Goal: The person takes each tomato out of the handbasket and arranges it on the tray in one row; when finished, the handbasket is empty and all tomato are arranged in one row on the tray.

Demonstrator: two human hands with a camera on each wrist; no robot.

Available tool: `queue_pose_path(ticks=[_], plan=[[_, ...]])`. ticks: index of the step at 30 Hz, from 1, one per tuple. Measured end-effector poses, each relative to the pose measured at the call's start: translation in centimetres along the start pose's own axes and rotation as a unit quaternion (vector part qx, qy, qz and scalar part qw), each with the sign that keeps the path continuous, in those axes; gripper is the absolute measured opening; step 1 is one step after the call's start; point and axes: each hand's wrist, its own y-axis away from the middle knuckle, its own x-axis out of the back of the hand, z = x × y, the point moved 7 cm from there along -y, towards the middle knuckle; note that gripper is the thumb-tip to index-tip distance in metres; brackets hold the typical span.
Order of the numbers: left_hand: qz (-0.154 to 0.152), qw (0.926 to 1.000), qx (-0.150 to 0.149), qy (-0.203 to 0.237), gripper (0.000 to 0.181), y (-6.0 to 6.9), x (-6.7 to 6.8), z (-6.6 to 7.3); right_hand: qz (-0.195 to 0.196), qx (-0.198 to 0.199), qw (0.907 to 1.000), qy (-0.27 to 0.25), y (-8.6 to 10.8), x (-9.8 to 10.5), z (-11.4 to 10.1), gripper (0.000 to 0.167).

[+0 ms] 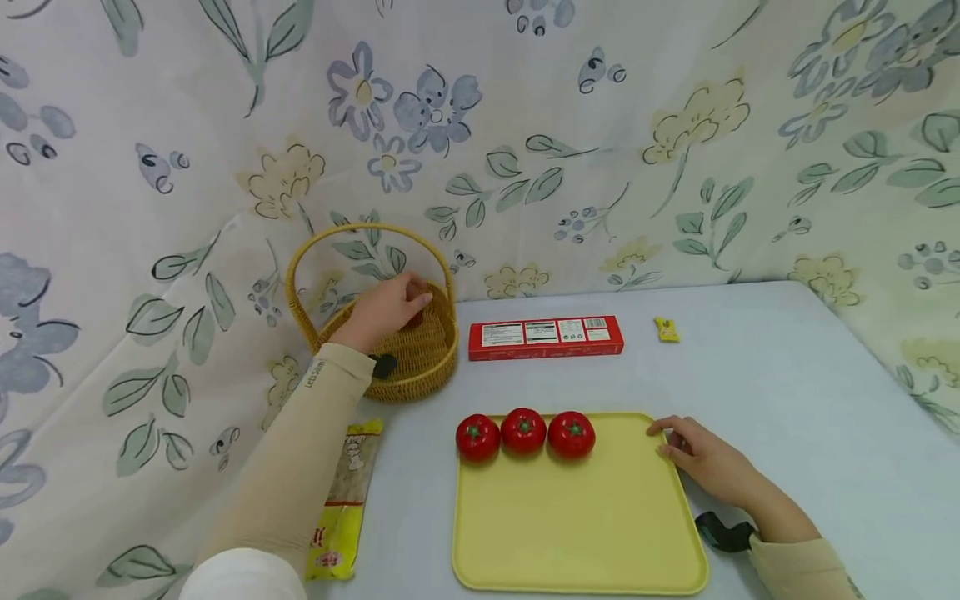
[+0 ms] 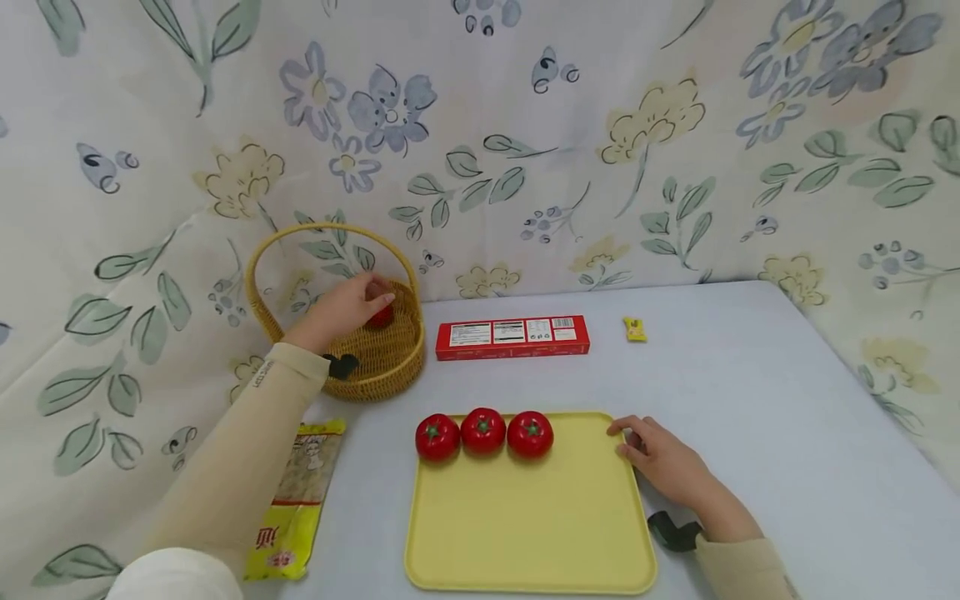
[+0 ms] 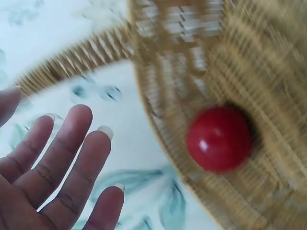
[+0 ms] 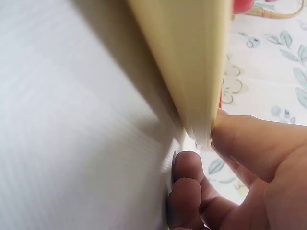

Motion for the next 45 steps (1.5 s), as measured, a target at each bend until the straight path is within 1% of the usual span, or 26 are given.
queue_pose_path(ticks=[2, 4, 6, 9, 12, 16, 18, 19, 20, 22, 25, 27, 29, 31, 36, 38, 42, 45], plan=[[-0.009, 0.9999, 0.012, -0.001, 0.041, -0.7, 0.2, -1.4, -0.003, -0.001, 1.0, -0.001, 0.1, 0.0, -0.1, 0.025], [-0.017, 0.9996, 0.02, -0.006, 0.041, -1.3, 0.3, -2.4, -0.004, -0.003, 1.0, 0.001, 0.1, 0.0, -0.1, 0.025], [-0.024, 0.9992, 0.026, -0.017, 0.043, -1.8, 0.4, -3.2, -0.007, -0.006, 1.0, 0.002, 0.2, 0.0, -0.1, 0.025], [-0.045, 0.9978, 0.029, -0.039, 0.046, -2.4, 0.1, -4.0, -0.009, -0.006, 0.9999, 0.002, 0.2, 0.0, -0.1, 0.025], [-0.078, 0.9946, 0.028, -0.063, 0.053, -2.9, -0.8, -4.9, -0.011, -0.002, 0.9999, 0.001, 0.1, -0.1, -0.1, 0.025], [-0.134, 0.9882, 0.022, -0.07, 0.067, -3.4, -2.7, -6.2, -0.014, -0.003, 0.9999, -0.007, -0.1, -0.4, -0.1, 0.025], [-0.154, 0.9845, 0.022, -0.082, 0.071, -3.4, -3.5, -6.7, -0.016, -0.005, 0.9998, -0.011, -0.1, -0.6, -0.1, 0.025], [-0.159, 0.9834, 0.024, -0.085, 0.072, -3.4, -3.9, -6.9, -0.017, -0.006, 0.9998, -0.012, -0.1, -0.7, 0.0, 0.025], [-0.16, 0.9825, 0.025, -0.093, 0.072, -3.3, -4.1, -7.1, -0.018, -0.006, 0.9997, -0.013, -0.1, -0.8, 0.0, 0.025], [-0.148, 0.9824, 0.031, -0.109, 0.071, -3.1, -4.2, -7.3, -0.017, -0.006, 0.9997, -0.014, -0.1, -0.9, 0.0, 0.024], [-0.129, 0.9833, 0.053, -0.117, 0.074, -2.8, -4.1, -7.5, -0.016, -0.005, 0.9998, -0.012, -0.1, -0.8, 0.1, 0.024], [-0.129, 0.9825, 0.07, -0.115, 0.078, -2.8, -4.2, -7.7, -0.015, -0.006, 0.9998, -0.011, -0.1, -0.7, 0.1, 0.024], [-0.138, 0.981, 0.082, -0.109, 0.083, -2.7, -4.3, -7.8, -0.016, -0.007, 0.9998, -0.009, -0.1, -0.7, 0.2, 0.024], [-0.145, 0.9802, 0.09, -0.101, 0.086, -2.7, -4.5, -8.0, -0.016, -0.007, 0.9998, -0.009, -0.1, -0.6, 0.2, 0.024], [-0.128, 0.9848, 0.075, -0.09, 0.077, -3.3, -4.5, -8.4, -0.014, -0.005, 0.9999, -0.006, -0.1, -0.4, 0.2, 0.024], [-0.127, 0.9857, 0.069, -0.087, 0.076, -3.5, -4.6, -8.6, -0.013, -0.005, 0.9999, -0.006, -0.1, -0.3, 0.2, 0.024], [-0.144, 0.9827, 0.064, -0.097, 0.081, -3.5, -5.0, -8.8, -0.012, -0.003, 0.9999, -0.001, -0.1, -0.2, 0.2, 0.024], [-0.149, 0.981, 0.063, -0.108, 0.079, -3.5, -5.1, -8.7, -0.009, -0.001, 1.0, 0.002, -0.2, 0.0, 0.2, 0.023]])
